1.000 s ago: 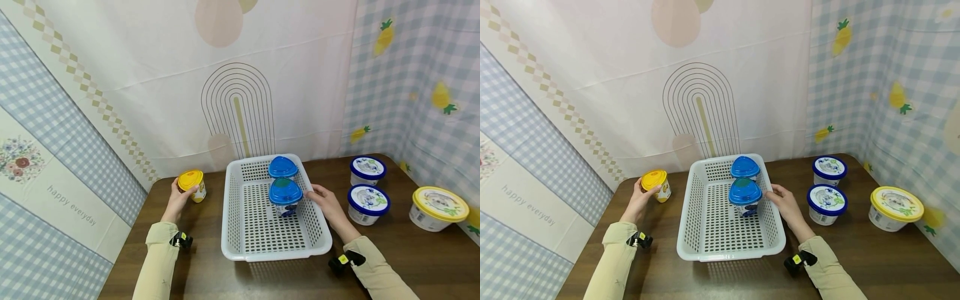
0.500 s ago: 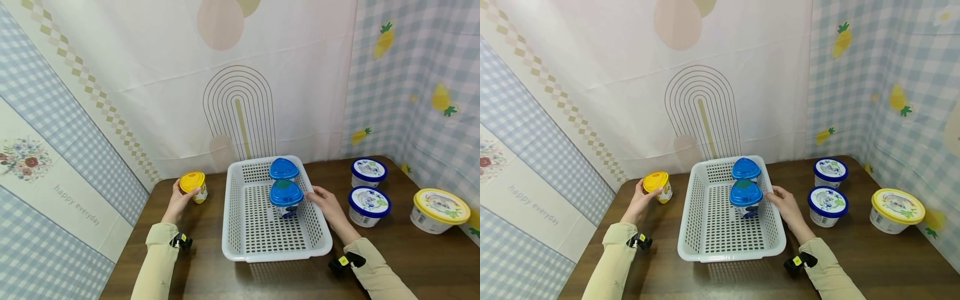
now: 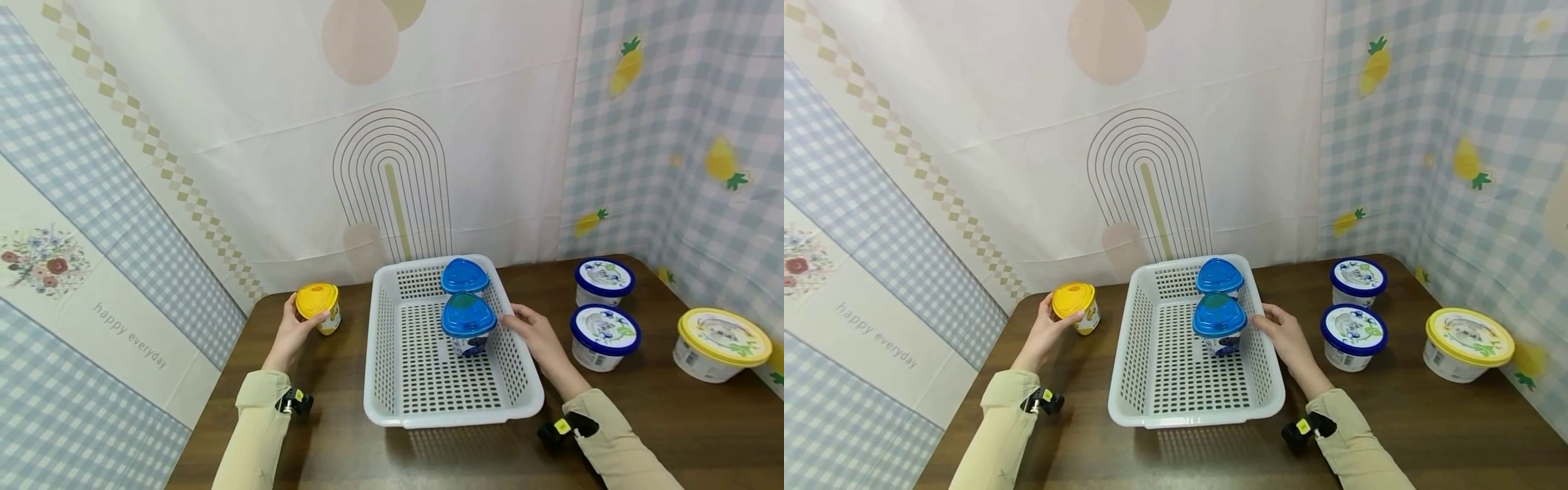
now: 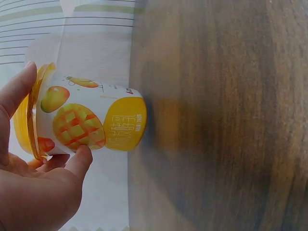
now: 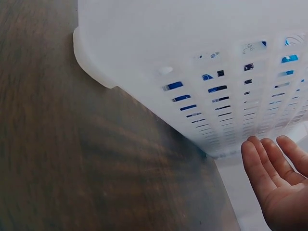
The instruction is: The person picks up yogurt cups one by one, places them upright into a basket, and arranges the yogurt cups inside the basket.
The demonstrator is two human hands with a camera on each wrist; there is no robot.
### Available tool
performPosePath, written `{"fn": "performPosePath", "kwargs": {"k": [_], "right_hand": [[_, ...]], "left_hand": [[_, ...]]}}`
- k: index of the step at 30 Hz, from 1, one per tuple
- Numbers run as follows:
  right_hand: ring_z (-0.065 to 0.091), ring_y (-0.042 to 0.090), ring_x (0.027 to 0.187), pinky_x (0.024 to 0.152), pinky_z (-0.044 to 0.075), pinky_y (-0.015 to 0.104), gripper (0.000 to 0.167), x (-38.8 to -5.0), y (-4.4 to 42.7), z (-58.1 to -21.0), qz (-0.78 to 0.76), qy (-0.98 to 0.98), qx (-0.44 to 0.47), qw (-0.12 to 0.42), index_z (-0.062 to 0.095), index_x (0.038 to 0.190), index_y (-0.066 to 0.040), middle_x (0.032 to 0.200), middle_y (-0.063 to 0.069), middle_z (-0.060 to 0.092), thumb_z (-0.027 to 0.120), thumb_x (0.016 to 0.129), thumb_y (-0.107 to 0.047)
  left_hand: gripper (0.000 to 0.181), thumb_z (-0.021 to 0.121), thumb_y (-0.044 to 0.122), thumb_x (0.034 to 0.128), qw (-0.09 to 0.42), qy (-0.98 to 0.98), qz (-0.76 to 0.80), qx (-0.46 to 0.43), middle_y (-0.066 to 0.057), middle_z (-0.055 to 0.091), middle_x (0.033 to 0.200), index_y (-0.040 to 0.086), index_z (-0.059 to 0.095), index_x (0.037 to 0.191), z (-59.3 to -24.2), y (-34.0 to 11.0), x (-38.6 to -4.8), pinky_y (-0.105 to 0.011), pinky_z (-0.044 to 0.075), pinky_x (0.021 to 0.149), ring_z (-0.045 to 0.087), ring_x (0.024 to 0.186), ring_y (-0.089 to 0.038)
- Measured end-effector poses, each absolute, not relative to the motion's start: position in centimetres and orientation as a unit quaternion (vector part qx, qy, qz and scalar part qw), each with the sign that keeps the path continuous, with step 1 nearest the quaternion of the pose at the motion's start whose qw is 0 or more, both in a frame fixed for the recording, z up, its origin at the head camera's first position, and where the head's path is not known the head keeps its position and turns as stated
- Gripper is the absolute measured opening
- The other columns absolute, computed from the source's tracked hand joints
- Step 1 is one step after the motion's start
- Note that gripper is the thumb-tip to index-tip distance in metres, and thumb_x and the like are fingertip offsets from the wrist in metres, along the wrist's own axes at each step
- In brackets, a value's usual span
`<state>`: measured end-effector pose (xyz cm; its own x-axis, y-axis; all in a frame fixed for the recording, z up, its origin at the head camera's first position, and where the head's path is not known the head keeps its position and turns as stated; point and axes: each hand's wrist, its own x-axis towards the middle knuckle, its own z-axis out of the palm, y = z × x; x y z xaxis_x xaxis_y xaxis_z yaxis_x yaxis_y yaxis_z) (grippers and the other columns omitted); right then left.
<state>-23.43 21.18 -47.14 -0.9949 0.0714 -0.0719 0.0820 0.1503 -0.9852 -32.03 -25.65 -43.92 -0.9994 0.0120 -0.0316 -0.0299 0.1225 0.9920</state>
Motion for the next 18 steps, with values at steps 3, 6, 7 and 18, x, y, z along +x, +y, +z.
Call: {"fn": "performPosePath", "kwargs": {"k": [3, 6, 7, 18], "right_hand": [[0.067, 0.023, 0.102, 0.082, 0.059, 0.037, 0.060, -23.4, 21.1, -47.3, -0.651, 0.757, 0.051, 0.003, 0.045, 0.148, -0.003, 0.138, 0.025, 0.055, 0.059, 0.100, -0.037], [0.067, 0.023, 0.103, 0.082, 0.059, 0.037, 0.061, -23.4, 21.1, -47.3, -0.649, 0.759, 0.052, 0.004, 0.045, 0.148, -0.003, 0.139, 0.025, 0.055, 0.059, 0.100, -0.038], [0.067, 0.023, 0.103, 0.082, 0.059, 0.037, 0.061, -23.4, 21.1, -47.3, -0.648, 0.760, 0.053, 0.006, 0.045, 0.148, -0.003, 0.139, 0.025, 0.055, 0.059, 0.100, -0.038], [0.066, 0.026, 0.105, 0.084, 0.059, 0.039, 0.062, -23.4, 21.2, -47.0, -0.638, 0.768, 0.049, 0.005, 0.045, 0.148, -0.003, 0.139, 0.026, 0.054, 0.058, 0.100, -0.040]], "left_hand": [[0.103, 0.075, 0.011, 0.0907, 0.006, 0.750, 0.662, 0.002, -0.018, 0.016, 0.164, 0.010, 0.000, 0.161, -44.4, -26.0, -32.1, -0.045, 0.027, 0.119, 0.025, 0.148, -0.033], [0.102, 0.076, 0.016, 0.0911, -0.003, 0.758, 0.652, 0.007, -0.015, 0.018, 0.164, 0.012, 0.001, 0.161, -44.2, -26.3, -31.8, -0.044, 0.030, 0.118, 0.026, 0.147, -0.031], [0.102, 0.076, 0.018, 0.0911, -0.006, 0.765, 0.644, 0.007, -0.015, 0.019, 0.164, 0.012, 0.001, 0.161, -44.0, -26.3, -31.7, -0.045, 0.030, 0.117, 0.026, 0.147, -0.031], [0.100, 0.075, 0.017, 0.0918, 0.002, 0.774, 0.633, 0.015, -0.015, 0.023, 0.163, 0.009, 0.003, 0.161, -39.4, -25.3, -29.0, -0.047, 0.030, 0.117, 0.027, 0.148, -0.031]]}}
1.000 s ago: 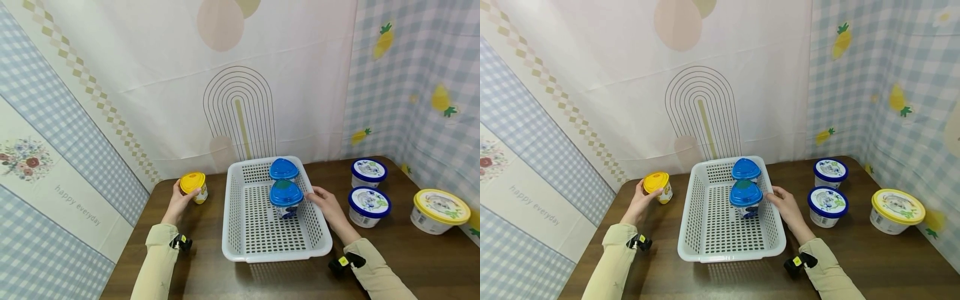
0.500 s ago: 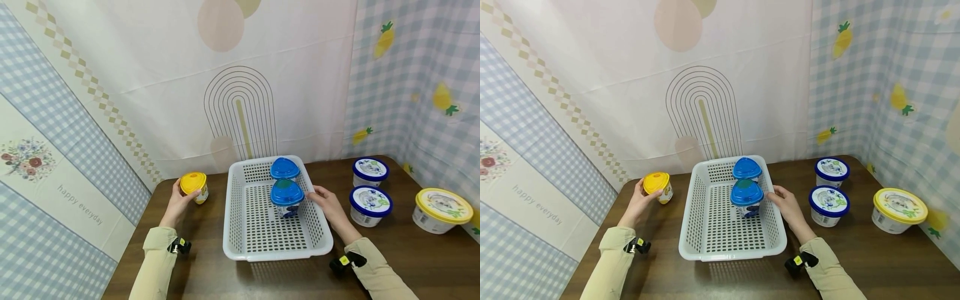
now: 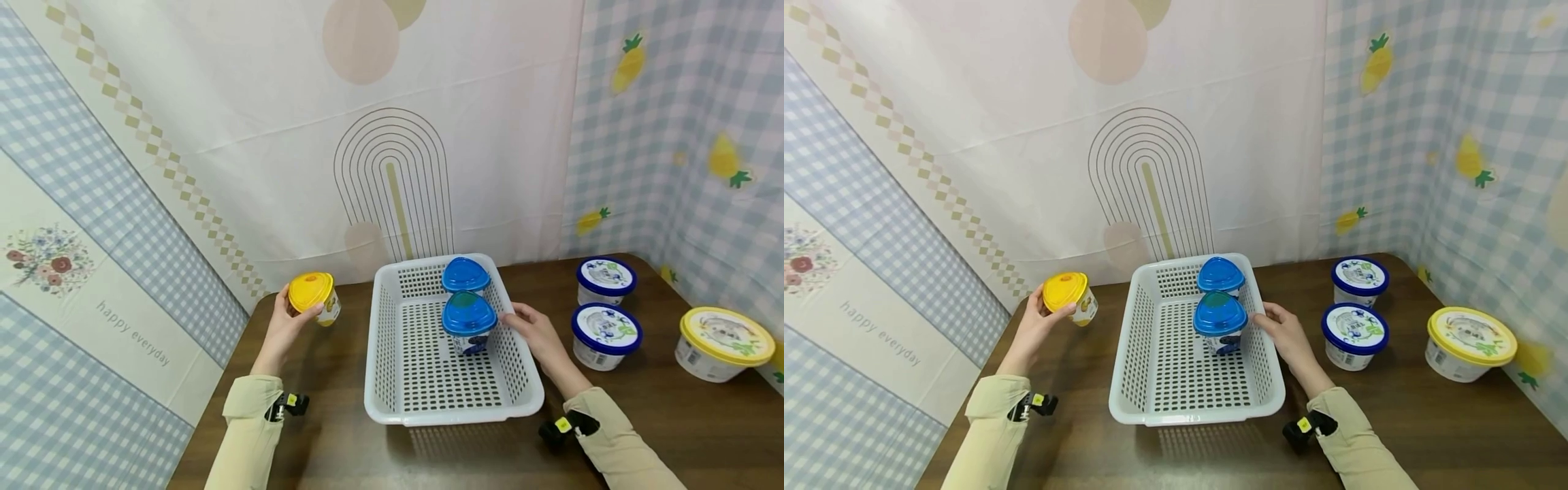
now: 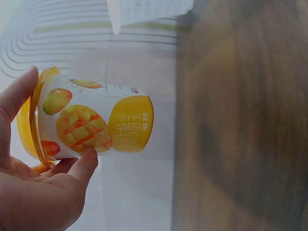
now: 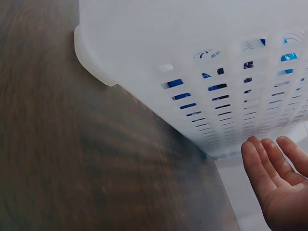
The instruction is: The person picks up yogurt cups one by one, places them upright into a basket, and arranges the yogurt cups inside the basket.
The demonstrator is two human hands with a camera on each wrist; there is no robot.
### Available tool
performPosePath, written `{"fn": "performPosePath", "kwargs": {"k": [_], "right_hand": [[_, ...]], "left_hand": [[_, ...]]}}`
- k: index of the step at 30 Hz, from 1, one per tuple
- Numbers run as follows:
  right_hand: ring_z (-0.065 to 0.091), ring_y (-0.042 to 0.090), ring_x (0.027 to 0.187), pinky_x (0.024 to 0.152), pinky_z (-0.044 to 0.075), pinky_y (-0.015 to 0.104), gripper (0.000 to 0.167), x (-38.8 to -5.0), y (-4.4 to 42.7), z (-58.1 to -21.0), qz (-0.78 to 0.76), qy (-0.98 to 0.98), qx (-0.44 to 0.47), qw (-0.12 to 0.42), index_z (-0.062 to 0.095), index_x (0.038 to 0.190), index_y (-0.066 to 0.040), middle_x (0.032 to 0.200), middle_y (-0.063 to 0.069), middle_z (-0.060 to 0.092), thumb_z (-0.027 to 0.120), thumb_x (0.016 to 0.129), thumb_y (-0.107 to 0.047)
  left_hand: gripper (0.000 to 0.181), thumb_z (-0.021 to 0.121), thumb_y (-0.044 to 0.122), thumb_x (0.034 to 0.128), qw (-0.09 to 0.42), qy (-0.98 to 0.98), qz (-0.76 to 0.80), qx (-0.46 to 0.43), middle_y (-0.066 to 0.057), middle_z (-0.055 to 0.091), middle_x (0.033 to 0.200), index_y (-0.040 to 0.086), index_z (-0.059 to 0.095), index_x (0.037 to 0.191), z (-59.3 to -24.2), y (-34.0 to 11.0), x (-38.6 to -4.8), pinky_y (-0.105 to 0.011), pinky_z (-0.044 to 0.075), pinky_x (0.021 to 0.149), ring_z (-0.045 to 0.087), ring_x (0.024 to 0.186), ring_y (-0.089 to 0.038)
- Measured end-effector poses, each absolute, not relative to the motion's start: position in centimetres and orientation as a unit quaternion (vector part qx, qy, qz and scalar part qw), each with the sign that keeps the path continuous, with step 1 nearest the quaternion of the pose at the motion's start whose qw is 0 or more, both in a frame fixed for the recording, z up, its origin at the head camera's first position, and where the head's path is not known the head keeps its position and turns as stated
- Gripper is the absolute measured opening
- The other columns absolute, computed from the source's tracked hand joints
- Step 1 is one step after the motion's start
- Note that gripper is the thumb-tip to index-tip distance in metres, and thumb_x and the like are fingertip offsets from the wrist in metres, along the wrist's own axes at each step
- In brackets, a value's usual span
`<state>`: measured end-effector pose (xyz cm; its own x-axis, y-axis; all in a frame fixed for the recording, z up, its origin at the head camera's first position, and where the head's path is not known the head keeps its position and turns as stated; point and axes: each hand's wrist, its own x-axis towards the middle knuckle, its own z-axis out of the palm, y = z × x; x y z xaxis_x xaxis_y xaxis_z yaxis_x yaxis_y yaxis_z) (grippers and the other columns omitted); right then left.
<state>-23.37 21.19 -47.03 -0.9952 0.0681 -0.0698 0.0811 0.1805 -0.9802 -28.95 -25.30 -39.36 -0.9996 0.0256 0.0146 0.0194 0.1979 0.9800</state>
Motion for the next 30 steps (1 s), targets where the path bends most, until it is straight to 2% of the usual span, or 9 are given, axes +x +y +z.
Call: {"fn": "performPosePath", "kwargs": {"k": [8, 13, 18, 30], "right_hand": [[0.066, 0.025, 0.104, 0.083, 0.059, 0.038, 0.063, -23.5, 21.4, -47.1, -0.633, 0.772, 0.051, 0.007, 0.044, 0.149, -0.003, 0.139, 0.026, 0.054, 0.058, 0.100, -0.041], [0.067, 0.025, 0.103, 0.082, 0.059, 0.038, 0.063, -23.6, 21.4, -47.3, -0.633, 0.772, 0.053, 0.009, 0.044, 0.149, -0.003, 0.139, 0.027, 0.054, 0.058, 0.100, -0.041], [0.067, 0.025, 0.103, 0.083, 0.059, 0.040, 0.062, -23.7, 21.5, -47.4, -0.636, 0.770, 0.050, 0.010, 0.044, 0.149, -0.003, 0.140, 0.026, 0.054, 0.058, 0.101, -0.039], [0.067, 0.025, 0.104, 0.084, 0.059, 0.040, 0.062, -23.6, 21.4, -47.2, -0.634, 0.772, 0.041, 0.007, 0.044, 0.149, -0.003, 0.139, 0.026, 0.054, 0.057, 0.101, -0.040]], "left_hand": [[0.101, 0.077, 0.028, 0.0908, -0.012, 0.775, 0.629, 0.053, -0.005, 0.027, 0.162, 0.018, 0.006, 0.162, -38.9, -24.5, -28.7, -0.044, 0.030, 0.117, 0.032, 0.146, -0.024], [0.100, 0.075, 0.025, 0.0918, -0.010, 0.774, 0.628, 0.077, -0.005, 0.027, 0.163, 0.017, 0.005, 0.162, -37.8, -23.3, -27.9, -0.044, 0.031, 0.116, 0.034, 0.144, -0.024], [0.096, 0.075, 0.018, 0.0915, -0.010, 0.768, 0.633, 0.100, -0.005, 0.034, 0.159, 0.015, 0.008, 0.161, -36.8, -22.0, -27.0, -0.042, 0.034, 0.113, 0.040, 0.138, -0.023], [0.097, 0.078, 0.024, 0.0890, 0.020, 0.779, 0.611, 0.140, -0.007, 0.030, 0.160, 0.015, 0.013, 0.161, -35.3, -19.6, -25.4, -0.046, 0.030, 0.117, 0.035, 0.143, -0.024]]}}
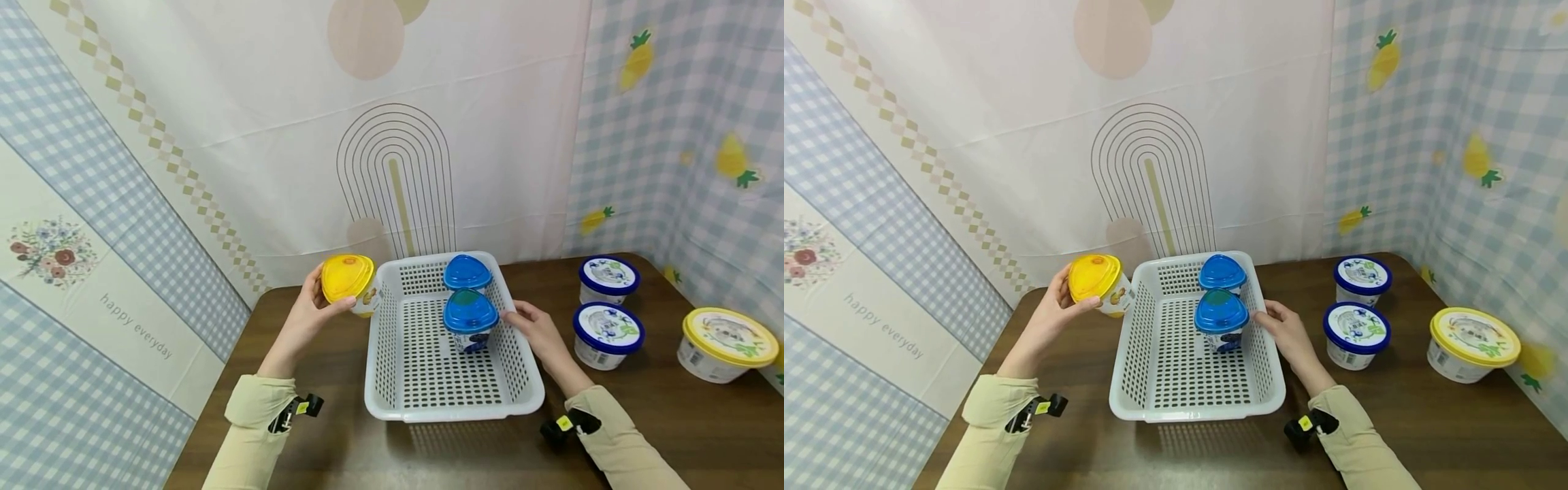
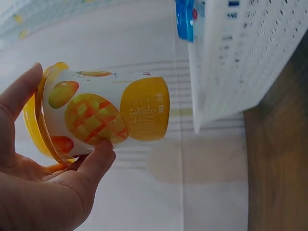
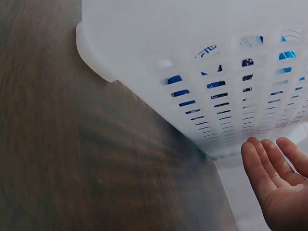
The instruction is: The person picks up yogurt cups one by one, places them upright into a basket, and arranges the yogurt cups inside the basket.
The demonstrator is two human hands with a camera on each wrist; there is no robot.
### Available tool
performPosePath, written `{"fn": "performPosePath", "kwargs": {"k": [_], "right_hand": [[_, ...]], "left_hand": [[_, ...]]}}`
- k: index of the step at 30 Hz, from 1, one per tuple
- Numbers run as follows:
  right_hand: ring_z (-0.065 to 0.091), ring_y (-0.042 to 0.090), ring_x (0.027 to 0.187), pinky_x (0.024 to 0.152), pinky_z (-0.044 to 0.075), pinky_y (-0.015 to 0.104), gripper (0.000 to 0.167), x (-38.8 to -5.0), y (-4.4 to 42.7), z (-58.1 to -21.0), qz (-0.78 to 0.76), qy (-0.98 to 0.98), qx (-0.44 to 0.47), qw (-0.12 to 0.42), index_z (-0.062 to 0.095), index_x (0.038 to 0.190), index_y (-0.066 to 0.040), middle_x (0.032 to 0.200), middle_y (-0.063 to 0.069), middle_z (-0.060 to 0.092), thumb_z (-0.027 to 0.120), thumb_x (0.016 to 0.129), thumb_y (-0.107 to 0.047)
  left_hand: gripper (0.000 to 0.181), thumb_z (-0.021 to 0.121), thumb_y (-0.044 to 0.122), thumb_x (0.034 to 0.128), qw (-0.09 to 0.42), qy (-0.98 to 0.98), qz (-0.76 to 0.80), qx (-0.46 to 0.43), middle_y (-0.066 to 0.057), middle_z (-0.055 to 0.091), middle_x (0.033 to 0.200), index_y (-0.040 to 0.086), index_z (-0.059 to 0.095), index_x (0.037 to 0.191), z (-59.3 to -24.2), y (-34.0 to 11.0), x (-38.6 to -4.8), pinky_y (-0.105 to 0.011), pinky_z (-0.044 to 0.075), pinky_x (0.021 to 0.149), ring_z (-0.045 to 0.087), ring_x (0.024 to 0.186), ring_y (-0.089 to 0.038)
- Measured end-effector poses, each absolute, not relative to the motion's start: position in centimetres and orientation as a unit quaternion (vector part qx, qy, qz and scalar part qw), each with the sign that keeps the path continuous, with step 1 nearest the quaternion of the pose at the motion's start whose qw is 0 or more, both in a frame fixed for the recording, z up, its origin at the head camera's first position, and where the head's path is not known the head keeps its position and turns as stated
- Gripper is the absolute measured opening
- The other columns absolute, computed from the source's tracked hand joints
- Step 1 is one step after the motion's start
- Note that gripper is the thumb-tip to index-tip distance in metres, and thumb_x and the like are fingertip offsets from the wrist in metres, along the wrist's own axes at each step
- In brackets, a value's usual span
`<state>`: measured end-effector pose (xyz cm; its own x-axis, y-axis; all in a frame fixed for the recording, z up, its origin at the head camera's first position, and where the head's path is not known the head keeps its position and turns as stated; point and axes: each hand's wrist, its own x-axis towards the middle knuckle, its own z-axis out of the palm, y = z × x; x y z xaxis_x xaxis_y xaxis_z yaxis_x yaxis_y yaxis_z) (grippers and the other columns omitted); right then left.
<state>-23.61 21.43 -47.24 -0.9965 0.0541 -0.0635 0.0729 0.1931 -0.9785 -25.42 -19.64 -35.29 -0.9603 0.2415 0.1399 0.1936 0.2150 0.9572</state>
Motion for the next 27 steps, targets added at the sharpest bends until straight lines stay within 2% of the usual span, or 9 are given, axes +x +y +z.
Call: {"fn": "performPosePath", "kwargs": {"k": [11, 20, 27], "right_hand": [[0.066, 0.026, 0.104, 0.084, 0.059, 0.040, 0.064, -23.5, 21.3, -47.1, -0.634, 0.772, 0.044, 0.012, 0.043, 0.150, -0.003, 0.140, 0.027, 0.053, 0.058, 0.101, -0.040], [0.066, 0.026, 0.105, 0.083, 0.059, 0.040, 0.063, -23.4, 21.3, -47.1, -0.632, 0.774, 0.047, 0.009, 0.044, 0.149, -0.003, 0.139, 0.027, 0.054, 0.058, 0.100, -0.040], [0.067, 0.026, 0.103, 0.083, 0.059, 0.040, 0.062, -23.4, 21.2, -46.9, -0.632, 0.773, 0.047, 0.006, 0.045, 0.148, -0.003, 0.139, 0.027, 0.054, 0.058, 0.100, -0.041]], "left_hand": [[0.098, 0.081, 0.025, 0.0857, 0.064, 0.799, 0.565, 0.193, -0.006, 0.034, 0.158, 0.016, 0.018, 0.159, -34.2, -16.9, -23.8, -0.050, 0.031, 0.116, 0.035, 0.144, -0.025], [0.104, 0.081, 0.035, 0.0845, 0.119, 0.824, 0.515, 0.204, -0.002, 0.027, 0.162, 0.018, 0.013, 0.162, -34.2, -14.4, -22.8, -0.049, 0.034, 0.115, 0.034, 0.145, -0.025], [0.102, 0.079, 0.043, 0.0843, 0.151, 0.837, 0.478, 0.217, -0.003, 0.035, 0.156, 0.020, 0.016, 0.161, -34.7, -12.7, -22.5, -0.050, 0.041, 0.109, 0.040, 0.139, -0.028]]}}
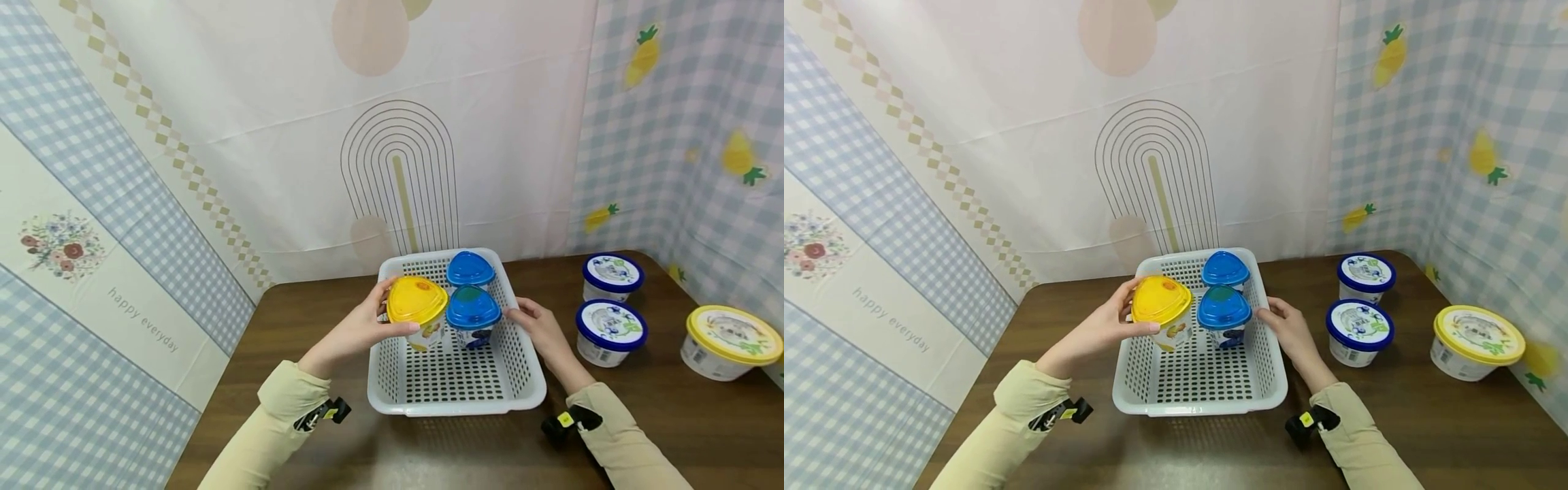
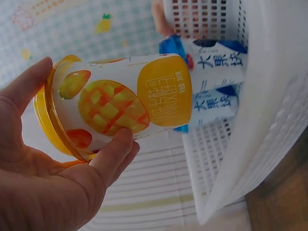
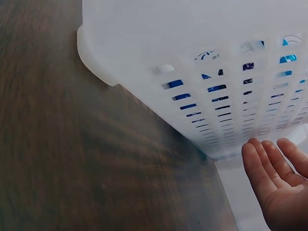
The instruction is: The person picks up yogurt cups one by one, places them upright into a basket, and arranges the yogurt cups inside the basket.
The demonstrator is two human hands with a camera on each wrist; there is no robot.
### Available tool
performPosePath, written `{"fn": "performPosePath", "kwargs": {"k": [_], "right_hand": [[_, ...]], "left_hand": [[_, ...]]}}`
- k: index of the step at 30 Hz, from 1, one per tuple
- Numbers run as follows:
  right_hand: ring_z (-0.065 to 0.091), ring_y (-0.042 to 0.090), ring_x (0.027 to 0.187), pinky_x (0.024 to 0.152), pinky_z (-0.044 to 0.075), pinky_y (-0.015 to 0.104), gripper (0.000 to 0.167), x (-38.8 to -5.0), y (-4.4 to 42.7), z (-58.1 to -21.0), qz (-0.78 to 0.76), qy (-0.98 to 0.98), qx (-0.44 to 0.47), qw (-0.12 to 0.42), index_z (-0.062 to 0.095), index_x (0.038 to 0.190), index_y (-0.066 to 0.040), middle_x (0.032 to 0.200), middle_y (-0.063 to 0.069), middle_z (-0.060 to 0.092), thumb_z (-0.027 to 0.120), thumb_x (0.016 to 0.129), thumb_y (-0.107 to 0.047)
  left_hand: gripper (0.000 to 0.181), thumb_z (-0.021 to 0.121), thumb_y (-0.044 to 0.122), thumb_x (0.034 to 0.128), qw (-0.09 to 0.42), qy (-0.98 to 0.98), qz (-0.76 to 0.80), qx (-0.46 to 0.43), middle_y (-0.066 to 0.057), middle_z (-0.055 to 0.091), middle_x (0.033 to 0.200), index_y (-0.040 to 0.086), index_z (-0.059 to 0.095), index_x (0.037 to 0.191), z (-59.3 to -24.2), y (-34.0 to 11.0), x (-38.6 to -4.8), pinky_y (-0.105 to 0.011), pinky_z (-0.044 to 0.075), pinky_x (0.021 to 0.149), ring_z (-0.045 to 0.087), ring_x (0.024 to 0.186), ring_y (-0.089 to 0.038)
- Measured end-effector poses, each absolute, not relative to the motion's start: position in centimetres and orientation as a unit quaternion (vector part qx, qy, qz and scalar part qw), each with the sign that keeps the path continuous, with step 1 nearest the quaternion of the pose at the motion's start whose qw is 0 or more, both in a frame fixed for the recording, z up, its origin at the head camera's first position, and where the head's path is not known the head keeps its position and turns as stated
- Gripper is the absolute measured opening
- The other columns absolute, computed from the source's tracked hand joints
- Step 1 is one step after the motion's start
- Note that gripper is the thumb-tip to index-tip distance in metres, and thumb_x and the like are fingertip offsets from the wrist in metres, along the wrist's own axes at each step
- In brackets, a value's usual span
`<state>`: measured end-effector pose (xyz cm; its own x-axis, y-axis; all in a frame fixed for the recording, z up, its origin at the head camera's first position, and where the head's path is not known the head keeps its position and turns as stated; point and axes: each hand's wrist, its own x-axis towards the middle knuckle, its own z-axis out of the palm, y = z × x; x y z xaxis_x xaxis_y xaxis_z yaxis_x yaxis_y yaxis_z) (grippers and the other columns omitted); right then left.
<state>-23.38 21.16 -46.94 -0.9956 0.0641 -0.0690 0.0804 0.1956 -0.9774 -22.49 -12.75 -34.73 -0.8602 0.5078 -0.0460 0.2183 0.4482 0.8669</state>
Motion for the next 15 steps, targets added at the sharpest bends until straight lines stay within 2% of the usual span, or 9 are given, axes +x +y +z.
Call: {"fn": "performPosePath", "kwargs": {"k": [6, 15], "right_hand": [[0.067, 0.027, 0.104, 0.083, 0.059, 0.041, 0.063, -23.6, 21.2, -47.0, -0.630, 0.775, 0.047, 0.009, 0.045, 0.149, -0.003, 0.139, 0.027, 0.054, 0.059, 0.100, -0.041], [0.067, 0.026, 0.103, 0.082, 0.059, 0.040, 0.065, -23.7, 21.4, -47.2, -0.633, 0.773, 0.048, 0.013, 0.043, 0.150, -0.004, 0.140, 0.026, 0.054, 0.057, 0.100, -0.042]], "left_hand": [[0.098, 0.077, 0.040, 0.0877, 0.185, 0.833, 0.463, 0.240, -0.010, 0.037, 0.153, 0.017, 0.016, 0.161, -35.1, -11.2, -22.6, -0.048, 0.046, 0.106, 0.042, 0.136, -0.029], [0.100, 0.078, 0.033, 0.0854, 0.214, 0.830, 0.423, 0.292, -0.005, 0.034, 0.157, 0.018, 0.015, 0.161, -35.6, -9.2, -22.8, -0.044, 0.039, 0.112, 0.047, 0.129, -0.021]]}}
